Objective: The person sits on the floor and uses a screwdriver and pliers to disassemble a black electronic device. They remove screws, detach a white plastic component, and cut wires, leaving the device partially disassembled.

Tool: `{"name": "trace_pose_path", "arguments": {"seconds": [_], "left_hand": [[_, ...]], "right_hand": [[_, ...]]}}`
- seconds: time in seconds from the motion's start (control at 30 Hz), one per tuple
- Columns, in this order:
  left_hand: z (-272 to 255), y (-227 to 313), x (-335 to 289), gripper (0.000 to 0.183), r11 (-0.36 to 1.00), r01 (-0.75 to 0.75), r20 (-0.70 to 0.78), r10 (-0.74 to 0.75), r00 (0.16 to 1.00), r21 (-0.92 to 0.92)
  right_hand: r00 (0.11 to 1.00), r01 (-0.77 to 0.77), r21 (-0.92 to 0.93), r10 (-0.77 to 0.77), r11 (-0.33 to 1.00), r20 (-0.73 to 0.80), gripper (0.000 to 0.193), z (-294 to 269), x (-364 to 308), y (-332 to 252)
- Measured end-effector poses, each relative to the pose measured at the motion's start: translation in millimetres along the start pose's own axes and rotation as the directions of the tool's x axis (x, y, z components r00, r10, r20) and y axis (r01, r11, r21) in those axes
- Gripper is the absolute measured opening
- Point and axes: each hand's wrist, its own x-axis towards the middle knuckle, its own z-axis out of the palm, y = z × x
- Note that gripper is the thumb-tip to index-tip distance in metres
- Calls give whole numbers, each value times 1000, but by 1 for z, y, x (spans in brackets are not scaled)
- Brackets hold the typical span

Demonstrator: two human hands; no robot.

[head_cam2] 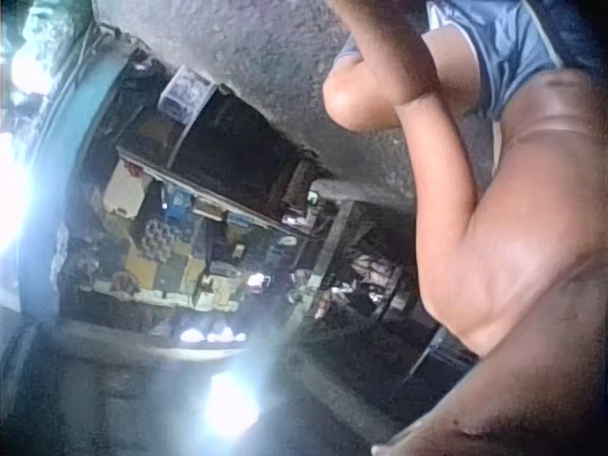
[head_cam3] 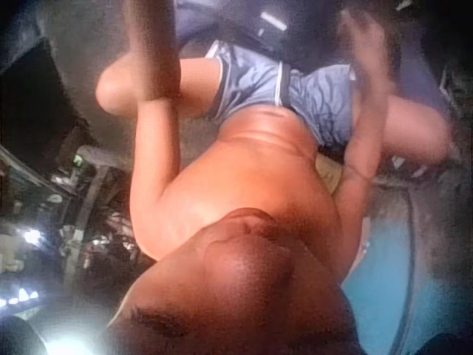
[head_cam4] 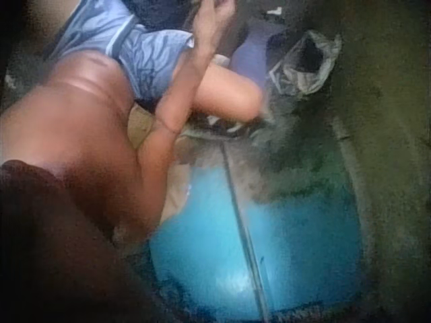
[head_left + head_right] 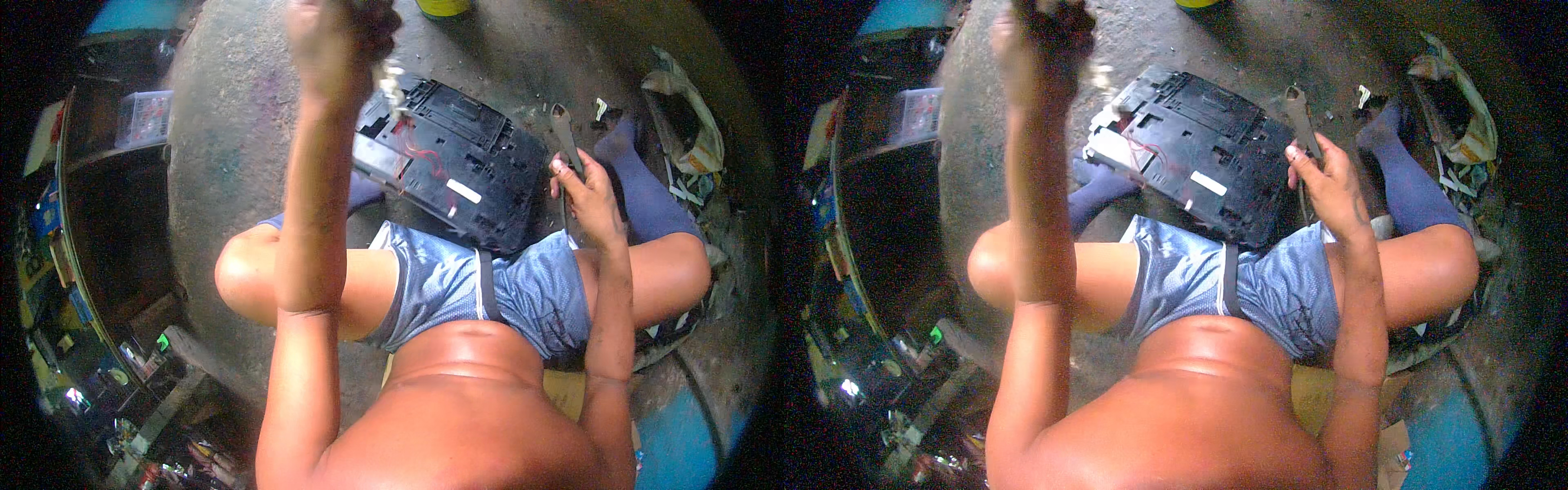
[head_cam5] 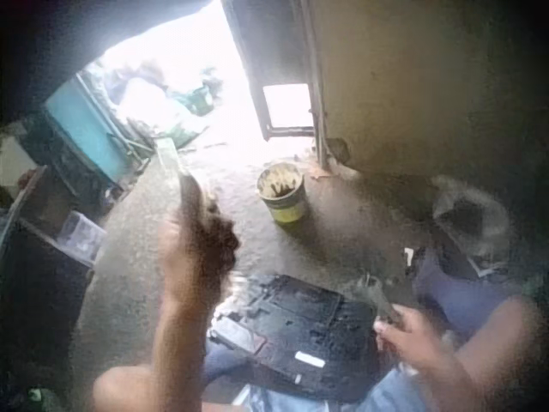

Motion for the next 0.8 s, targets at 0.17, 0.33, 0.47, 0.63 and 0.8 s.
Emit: {"name": "trace_pose_path", "arguments": {"seconds": [0.17,0.33,0.47,0.63,0.8], "left_hand": [[56,-14,9,51,990,-110,22,113,993,-87],[75,-35,84,45,908,-384,154,360,920,169],[59,-34,95,45,993,-61,181,78,980,-98],[11,-63,80,47,890,-281,86,268,960,358],[-33,-142,48,44,794,-241,98,225,969,558]], "right_hand": [[980,-59,29,64,998,-188,21,-29,-1,18],[969,75,168,-32,983,-246,19,-26,-10,13],[965,196,332,-122,923,-232,18,-33,-10,26],[926,102,256,3,961,-378,24,-21,6,63],[944,11,124,31,992,-327,25,-29,4,95]]}}
